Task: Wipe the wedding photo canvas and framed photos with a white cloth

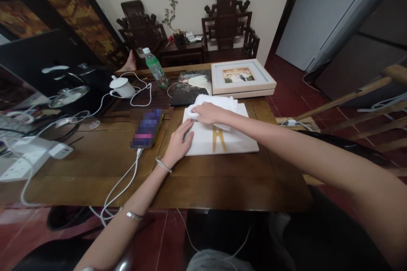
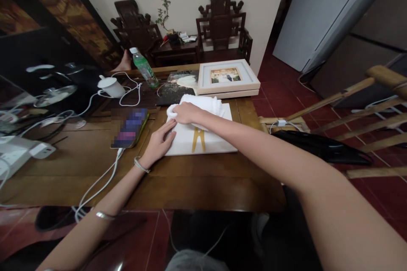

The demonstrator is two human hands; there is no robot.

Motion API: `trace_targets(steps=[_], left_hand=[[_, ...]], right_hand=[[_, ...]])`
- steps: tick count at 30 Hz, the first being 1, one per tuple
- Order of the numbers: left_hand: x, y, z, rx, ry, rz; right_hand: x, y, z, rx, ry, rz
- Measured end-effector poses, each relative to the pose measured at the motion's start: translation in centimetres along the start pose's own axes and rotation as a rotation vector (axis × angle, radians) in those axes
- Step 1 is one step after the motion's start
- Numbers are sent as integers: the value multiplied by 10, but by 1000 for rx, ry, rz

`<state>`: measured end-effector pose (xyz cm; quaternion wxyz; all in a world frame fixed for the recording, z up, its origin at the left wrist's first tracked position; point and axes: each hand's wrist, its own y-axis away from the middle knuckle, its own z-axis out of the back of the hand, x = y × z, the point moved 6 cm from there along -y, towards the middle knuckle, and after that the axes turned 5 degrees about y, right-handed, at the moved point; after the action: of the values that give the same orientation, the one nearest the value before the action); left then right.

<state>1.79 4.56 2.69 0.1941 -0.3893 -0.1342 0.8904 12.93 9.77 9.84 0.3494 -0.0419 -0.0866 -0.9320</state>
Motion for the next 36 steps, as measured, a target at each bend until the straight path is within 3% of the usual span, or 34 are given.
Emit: trace_targets(steps=[5,9,18,21,23,26,31,36], left_hand=[[0,0,0,6,-7,-1],[1,1,0,9,20,-1],[2,1,0,9,71,-9],[2,1,0,14,65,-1],[2,1,0,14,65,2],[1,2,1,12,62,1],[0,1,1,12,46,5],[1,1,0,12,43,3]], right_hand=[[7,-20,11,-19,-74,32],[-4,-17,14,-24,-98,18],[-94,47,15,-38,-118,-154],[-108,76,7,-69,-70,-194],[-99,98,-3,-53,-27,-179],[-66,134,-20,-5,-31,-119],[-17,185,-27,44,-127,-19],[-28,179,-20,63,-176,69]])
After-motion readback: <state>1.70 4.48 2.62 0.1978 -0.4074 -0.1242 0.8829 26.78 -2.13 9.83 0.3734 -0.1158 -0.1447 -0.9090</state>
